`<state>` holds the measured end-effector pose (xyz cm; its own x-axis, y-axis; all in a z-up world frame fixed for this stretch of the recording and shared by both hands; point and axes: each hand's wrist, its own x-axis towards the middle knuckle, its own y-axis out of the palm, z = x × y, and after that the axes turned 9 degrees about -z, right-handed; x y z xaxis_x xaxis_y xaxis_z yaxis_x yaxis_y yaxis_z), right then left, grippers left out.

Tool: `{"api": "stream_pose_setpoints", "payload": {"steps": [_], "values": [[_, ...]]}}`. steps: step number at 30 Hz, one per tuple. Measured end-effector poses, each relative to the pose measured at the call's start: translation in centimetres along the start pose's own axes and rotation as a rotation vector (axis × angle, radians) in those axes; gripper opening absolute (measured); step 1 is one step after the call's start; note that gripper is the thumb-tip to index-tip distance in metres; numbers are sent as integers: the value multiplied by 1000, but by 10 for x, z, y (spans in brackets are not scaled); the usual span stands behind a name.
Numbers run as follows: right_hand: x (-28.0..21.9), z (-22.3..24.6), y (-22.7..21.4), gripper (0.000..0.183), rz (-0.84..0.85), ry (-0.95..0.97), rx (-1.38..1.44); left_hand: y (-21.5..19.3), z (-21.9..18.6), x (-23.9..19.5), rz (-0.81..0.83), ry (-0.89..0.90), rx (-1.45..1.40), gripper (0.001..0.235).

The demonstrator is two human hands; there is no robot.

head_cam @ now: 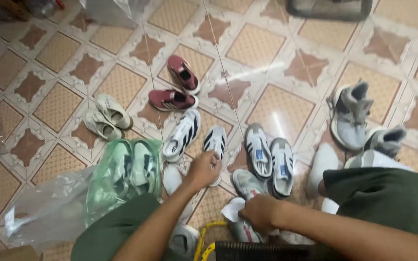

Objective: The person sits on the floor and wipes a white Adidas sneaker with a white cloth. They repeatedly rub the upper and side panels, rotate the shoe to access different areas, and place it back among other shoes on the tiled floor.

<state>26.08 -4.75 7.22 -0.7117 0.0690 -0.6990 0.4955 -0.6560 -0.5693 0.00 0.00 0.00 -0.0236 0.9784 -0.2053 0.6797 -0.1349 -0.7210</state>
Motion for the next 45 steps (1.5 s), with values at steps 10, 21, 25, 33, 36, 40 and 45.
{"api": "stream_pose_setpoints", "payload": {"steps": [10, 21, 25, 33, 36, 40, 45], "values": [[-34, 2, -46, 36, -93, 79, 142, 132, 132, -29, 361, -273, 413, 81], [-128, -19, -178, 52, -333, 324, 564, 117, 131, 58, 327, -209, 476, 40], [-128, -50, -179, 71, -520, 320, 563, -29, 14, 87, 86, -408, 141, 74], [-153, -72, -169, 86, -957, 360, 616, -165, -65, 32, -225, 90, -295, 60], [-160, -67, -161, 88, -985, 346, 615, -170, -105, -17, -358, 85, -424, 60], [-154, -51, -140, 91, -996, 311, 632, -161, -131, -31, -405, 113, -478, 63], [-136, -39, -135, 97, -1076, 205, 678, -150, -135, -23, -447, 183, -454, 59]]}}
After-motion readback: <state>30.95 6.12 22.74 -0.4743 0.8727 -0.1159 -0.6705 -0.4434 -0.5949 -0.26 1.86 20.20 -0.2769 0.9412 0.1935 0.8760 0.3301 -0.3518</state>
